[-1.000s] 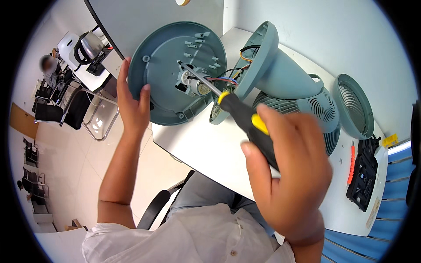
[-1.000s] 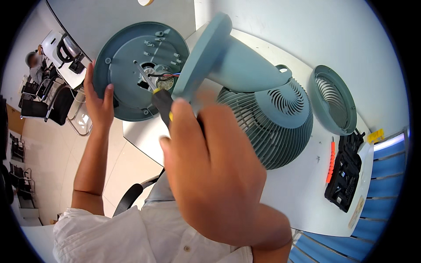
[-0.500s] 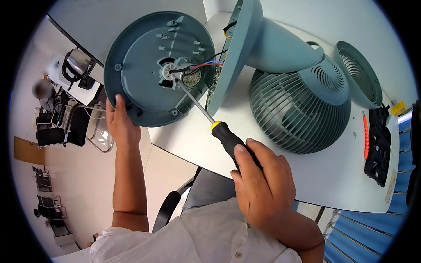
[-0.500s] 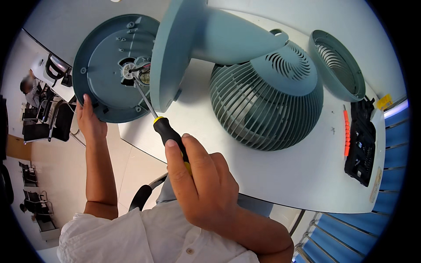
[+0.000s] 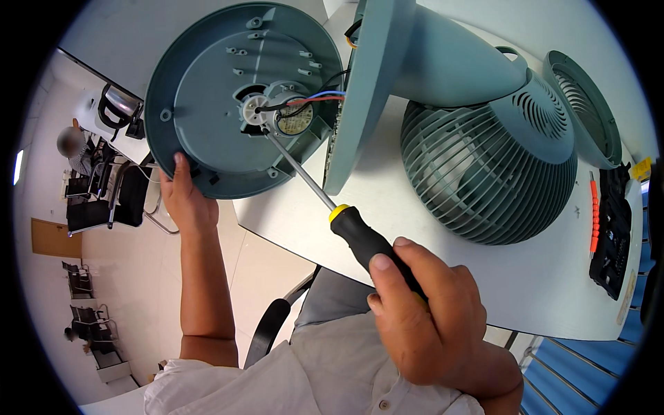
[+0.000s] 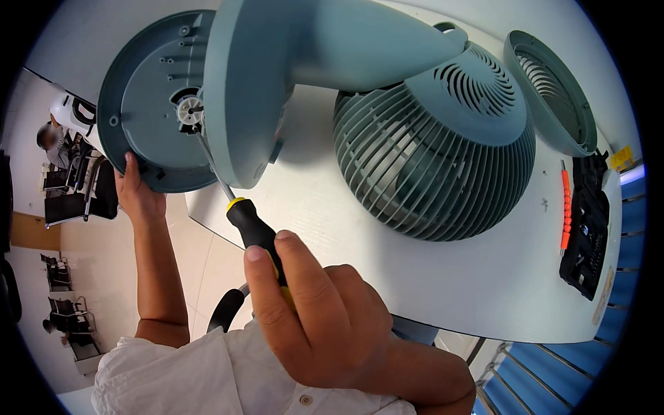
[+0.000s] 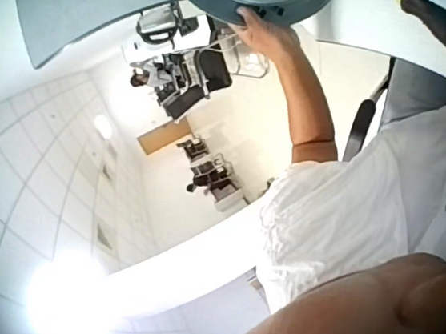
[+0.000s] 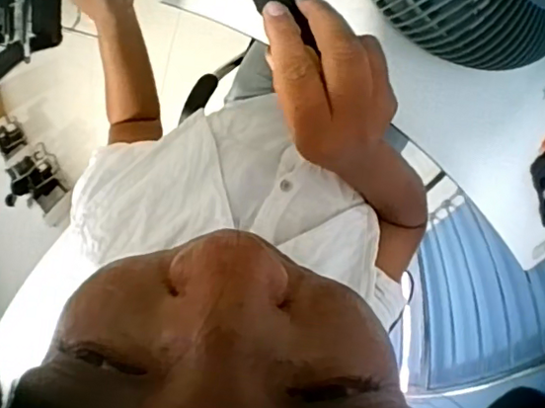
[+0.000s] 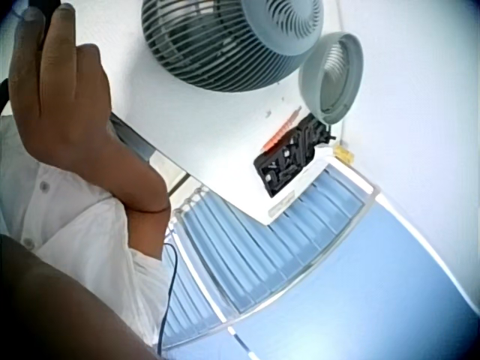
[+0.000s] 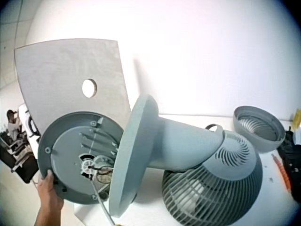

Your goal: The person uses a screwdriver to remove screws from the base of a teal fan, exposing the internal motor and circuit board. They repeatedly loosen and tighten screws while manipulating the fan's internal components on a white desk.

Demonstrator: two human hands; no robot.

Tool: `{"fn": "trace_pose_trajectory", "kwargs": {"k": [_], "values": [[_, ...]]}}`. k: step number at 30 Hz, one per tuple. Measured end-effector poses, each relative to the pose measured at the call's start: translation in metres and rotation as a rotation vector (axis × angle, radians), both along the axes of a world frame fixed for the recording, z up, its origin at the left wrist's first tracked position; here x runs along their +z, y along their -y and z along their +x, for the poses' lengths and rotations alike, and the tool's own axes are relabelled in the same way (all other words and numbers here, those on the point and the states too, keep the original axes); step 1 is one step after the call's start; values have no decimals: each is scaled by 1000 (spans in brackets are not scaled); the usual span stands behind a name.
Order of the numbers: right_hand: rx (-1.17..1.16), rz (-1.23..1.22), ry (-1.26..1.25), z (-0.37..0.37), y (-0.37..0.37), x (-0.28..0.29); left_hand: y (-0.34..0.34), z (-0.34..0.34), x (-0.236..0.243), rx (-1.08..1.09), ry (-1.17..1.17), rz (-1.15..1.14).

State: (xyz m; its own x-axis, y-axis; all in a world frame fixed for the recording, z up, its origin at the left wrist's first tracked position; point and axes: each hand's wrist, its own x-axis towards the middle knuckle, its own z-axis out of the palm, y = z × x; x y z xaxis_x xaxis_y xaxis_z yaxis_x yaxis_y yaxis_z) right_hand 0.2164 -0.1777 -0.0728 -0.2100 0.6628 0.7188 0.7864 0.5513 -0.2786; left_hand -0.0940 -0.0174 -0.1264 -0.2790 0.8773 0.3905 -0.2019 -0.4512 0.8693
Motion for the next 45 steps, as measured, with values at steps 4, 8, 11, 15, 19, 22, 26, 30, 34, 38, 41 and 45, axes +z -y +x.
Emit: {"fn": "trace_pose_trajectory", "kwargs": {"k": [4, 8, 11, 15, 19, 22, 26, 30, 34, 38, 41, 45], "values": [[-22, 88, 12, 2, -8, 1, -1, 0, 2, 17, -33, 2], [53, -7, 134, 7, -9, 6, 1, 1, 3, 53, -51, -16], [-17, 77, 50, 1, -14, 1, 1, 2, 4, 57, -50, -17], [-54, 161, 35, -3, -19, -5, 1, 2, 4, 80, -35, -19], [-60, 162, 49, -3, -20, -4, 2, 3, 3, 73, -12, -35], [-63, 157, 37, -2, -19, -1, 4, 3, 2, 80, -16, -40], [-42, 149, 62, -1, -20, 3, 5, 3, 1, 66, -35, -23], [-60, 162, 67, -2, -19, 4, 5, 2, 1, 59, -42, -25], [-51, 142, 30, -4, -17, 7, 5, 2, -1, 61, -27, -34], [-59, 149, 20, -6, -16, 8, 5, 4, -1, 64, -20, -37], [-70, 167, 36, -7, -16, 8, 6, 5, 0, 65, -20, -39], [-87, 171, 48, -7, -17, 6, 6, 7, 0, 65, -19, -5]]}}
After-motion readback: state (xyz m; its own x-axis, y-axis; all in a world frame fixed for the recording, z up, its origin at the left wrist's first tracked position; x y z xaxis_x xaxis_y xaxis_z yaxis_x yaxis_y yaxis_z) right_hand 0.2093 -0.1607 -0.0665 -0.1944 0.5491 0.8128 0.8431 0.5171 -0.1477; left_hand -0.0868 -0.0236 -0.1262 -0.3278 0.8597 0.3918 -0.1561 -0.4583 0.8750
